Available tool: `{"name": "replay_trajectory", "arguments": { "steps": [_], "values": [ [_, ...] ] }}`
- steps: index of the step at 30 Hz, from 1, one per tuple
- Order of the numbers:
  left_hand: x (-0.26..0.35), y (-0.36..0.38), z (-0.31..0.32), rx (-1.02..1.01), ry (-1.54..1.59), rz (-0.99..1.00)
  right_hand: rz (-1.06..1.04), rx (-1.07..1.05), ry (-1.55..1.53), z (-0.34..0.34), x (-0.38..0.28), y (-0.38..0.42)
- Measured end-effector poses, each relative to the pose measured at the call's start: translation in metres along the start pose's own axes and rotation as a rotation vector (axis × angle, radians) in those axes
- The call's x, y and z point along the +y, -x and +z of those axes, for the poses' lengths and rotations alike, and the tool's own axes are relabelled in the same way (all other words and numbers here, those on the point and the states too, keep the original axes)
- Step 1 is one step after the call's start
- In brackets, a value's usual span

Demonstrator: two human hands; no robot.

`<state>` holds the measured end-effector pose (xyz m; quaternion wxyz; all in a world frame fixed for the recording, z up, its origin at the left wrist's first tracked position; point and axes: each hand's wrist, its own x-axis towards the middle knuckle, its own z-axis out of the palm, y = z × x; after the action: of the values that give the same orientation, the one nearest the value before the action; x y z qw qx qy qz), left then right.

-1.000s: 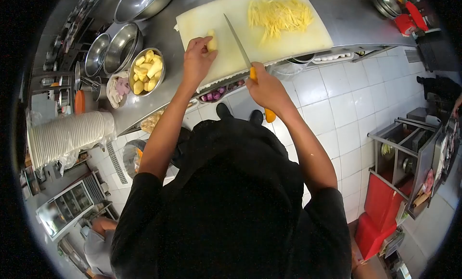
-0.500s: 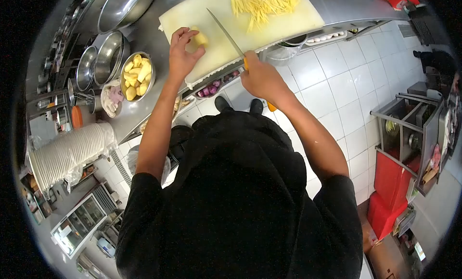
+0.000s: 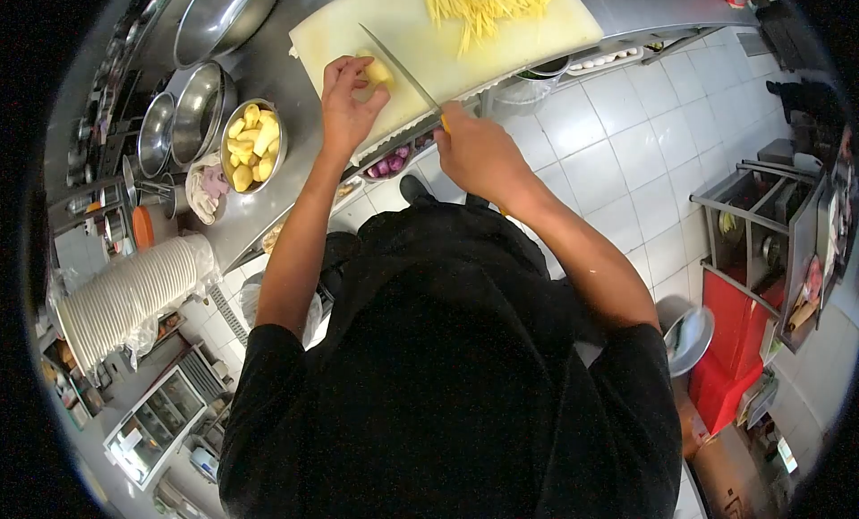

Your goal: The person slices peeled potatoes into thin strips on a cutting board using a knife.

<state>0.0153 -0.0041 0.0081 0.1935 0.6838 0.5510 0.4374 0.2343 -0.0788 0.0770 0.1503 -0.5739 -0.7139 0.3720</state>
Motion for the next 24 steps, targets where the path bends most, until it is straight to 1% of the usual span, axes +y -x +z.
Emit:
{"name": "replay_trajectory", "arguments": {
  "steps": [3,6,9,12,15,24],
  "values": [
    [-0.007,-0.005,-0.007,0.009,-0.214,0.206,-0.001,0.01,0.002,-0.001,-0.006,0.001],
    [-0.013,-0.012,-0.011,-0.059,-0.206,0.286,-0.013,0.013,-0.015,-0.002,-0.008,0.002],
    [-0.016,-0.011,-0.012,-0.106,-0.165,0.216,-0.017,0.003,-0.033,-0.007,-0.013,0.005],
    [-0.016,-0.011,-0.01,-0.094,-0.18,0.23,-0.007,-0.016,-0.039,-0.012,-0.019,0.008],
    [-0.014,-0.009,-0.011,-0.111,-0.154,0.188,-0.004,-0.024,-0.039,-0.014,-0.02,0.009],
    [-0.011,-0.009,-0.009,-0.059,-0.158,0.231,0.038,-0.096,0.036,-0.012,-0.024,0.001]
  ]
}}
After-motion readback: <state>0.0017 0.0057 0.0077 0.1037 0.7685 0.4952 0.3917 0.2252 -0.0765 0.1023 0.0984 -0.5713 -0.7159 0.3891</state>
